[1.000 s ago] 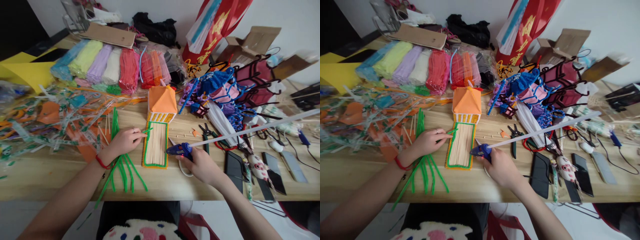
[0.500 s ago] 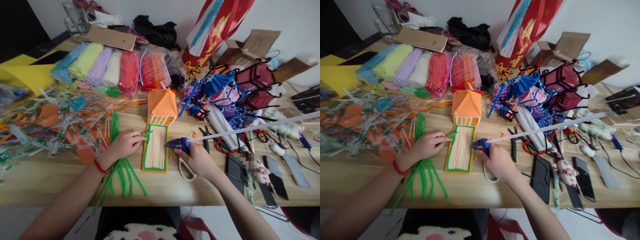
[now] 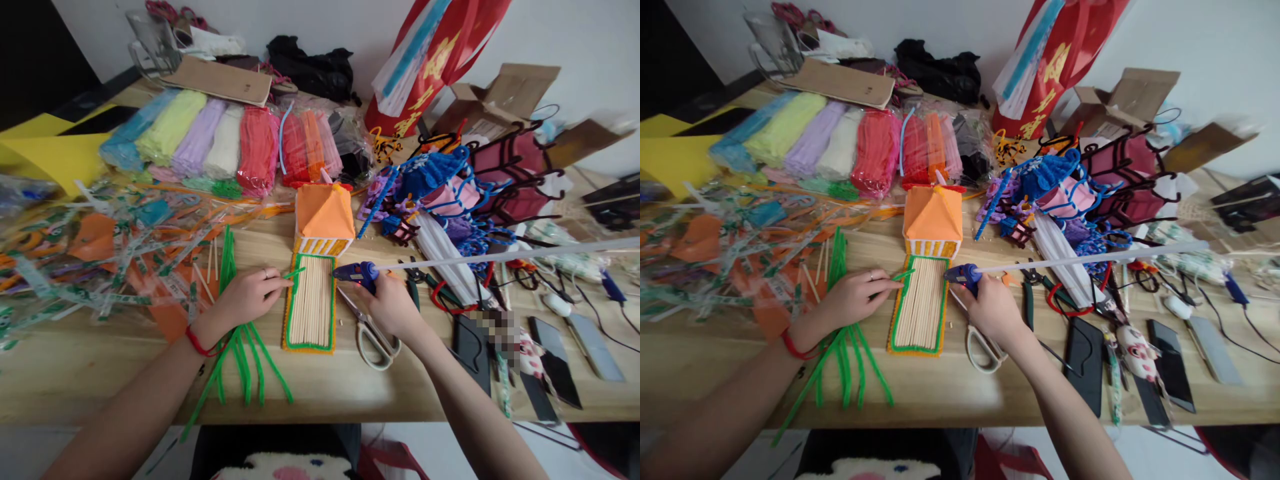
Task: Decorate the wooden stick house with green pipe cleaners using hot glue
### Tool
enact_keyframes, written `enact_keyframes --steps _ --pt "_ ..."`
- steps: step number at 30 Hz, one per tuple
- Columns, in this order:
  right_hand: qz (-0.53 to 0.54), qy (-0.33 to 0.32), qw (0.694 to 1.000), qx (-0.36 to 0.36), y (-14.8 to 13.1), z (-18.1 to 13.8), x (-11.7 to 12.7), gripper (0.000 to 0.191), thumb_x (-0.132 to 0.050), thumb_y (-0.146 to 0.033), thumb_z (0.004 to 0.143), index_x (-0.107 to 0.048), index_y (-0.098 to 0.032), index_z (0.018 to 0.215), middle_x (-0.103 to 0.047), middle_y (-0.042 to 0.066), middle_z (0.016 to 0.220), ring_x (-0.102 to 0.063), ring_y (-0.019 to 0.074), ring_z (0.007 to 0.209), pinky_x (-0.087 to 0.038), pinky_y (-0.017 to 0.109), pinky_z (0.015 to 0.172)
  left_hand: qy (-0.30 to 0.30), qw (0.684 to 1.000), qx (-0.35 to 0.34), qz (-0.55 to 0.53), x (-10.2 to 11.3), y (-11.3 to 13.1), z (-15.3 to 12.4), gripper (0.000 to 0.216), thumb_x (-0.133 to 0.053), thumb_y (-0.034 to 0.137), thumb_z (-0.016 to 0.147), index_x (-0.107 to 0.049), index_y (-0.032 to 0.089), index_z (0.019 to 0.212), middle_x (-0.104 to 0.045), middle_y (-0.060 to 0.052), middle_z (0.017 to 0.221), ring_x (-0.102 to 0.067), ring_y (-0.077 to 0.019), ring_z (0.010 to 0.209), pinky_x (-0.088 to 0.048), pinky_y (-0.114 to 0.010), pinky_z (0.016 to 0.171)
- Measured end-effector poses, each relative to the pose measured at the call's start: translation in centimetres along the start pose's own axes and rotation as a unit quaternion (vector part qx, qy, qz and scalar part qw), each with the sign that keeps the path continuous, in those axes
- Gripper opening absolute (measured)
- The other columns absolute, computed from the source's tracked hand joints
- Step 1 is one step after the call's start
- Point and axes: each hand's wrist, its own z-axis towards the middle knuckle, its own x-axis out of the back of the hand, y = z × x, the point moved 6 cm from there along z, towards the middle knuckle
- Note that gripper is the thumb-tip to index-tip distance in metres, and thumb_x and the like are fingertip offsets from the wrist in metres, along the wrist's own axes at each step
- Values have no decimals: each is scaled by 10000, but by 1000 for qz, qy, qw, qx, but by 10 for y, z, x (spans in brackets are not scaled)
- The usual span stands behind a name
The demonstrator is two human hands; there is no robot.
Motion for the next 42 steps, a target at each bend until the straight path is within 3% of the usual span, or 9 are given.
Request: enact_keyframes --steps 15,20,23,26,29,32,34,38,42 --pt "-43 47 997 -37 4 18 -8 326 -448 -430 894 -597 -140 910 -684 157 889 -646 262 826 -391 281 633 5 1000 3 5 3 2 1 269 -469 159 876 -688 229 1016 -651 -18 887 -628 -124 774 -480 -238 698" --pt "14 64 997 -37 8 17 -12 330 -457 -439 880 -599 -142 893 -681 142 846 -640 252 799 -402 282 627 4 1000 3 3 2 1 1 279 -468 150 871 -688 231 1021 -652 -23 893 -627 -124 788 -486 -232 711" --pt "129 71 989 -29 18 9 -7 352 -490 -489 848 -599 -155 863 -675 95 781 -623 225 736 -428 291 634 10 1000 -2 5 3 1 1 268 -474 152 869 -691 227 1007 -655 -22 877 -629 -122 766 -487 -230 703" --pt "297 64 950 -70 42 0 -1 421 -535 -576 792 -599 -162 835 -657 62 735 -592 182 642 -449 282 593 9 1000 -2 2 3 3 1 256 -473 162 871 -688 218 1000 -659 -23 874 -635 -127 769 -492 -236 713" --pt "439 18 889 -125 68 -6 -7 461 -562 -606 762 -602 -161 879 -626 46 710 -556 142 561 -445 260 531 12 1000 19 -12 4 4 3 256 -457 186 891 -669 197 1035 -659 -37 896 -639 -138 794 -495 -247 734" --pt "542 -21 827 -151 87 -5 -19 419 -715 -505 663 -612 -175 899 -638 39 800 -577 133 607 -482 266 588 40 997 40 -55 10 6 5 261 -456 230 907 -651 182 1073 -657 -57 942 -631 -148 839 -492 -254 750" --pt "558 -28 812 -167 97 -3 -27 395 -775 -420 607 -623 -171 873 -641 33 800 -585 136 626 -491 273 621 52 992 56 -97 15 5 6 270 -455 251 913 -644 179 1092 -656 -55 922 -622 -143 827 -488 -251 738" --pt "460 -1 868 -189 108 0 -31 349 -751 -426 621 -634 -151 801 -648 46 738 -591 170 629 -466 286 586 40 972 122 -198 16 -2 5 290 -463 287 913 -630 185 1126 -669 -31 843 -597 -111 679 -476 -219 605" --pt "224 62 952 -201 113 3 -19 390 -635 -540 700 -612 -152 658 -633 62 633 -585 203 574 -396 285 518 36 926 173 -332 10 -9 3 413 -511 305 885 -502 180 1279 -663 -10 792 -556 -82 558 -464 -191 509"
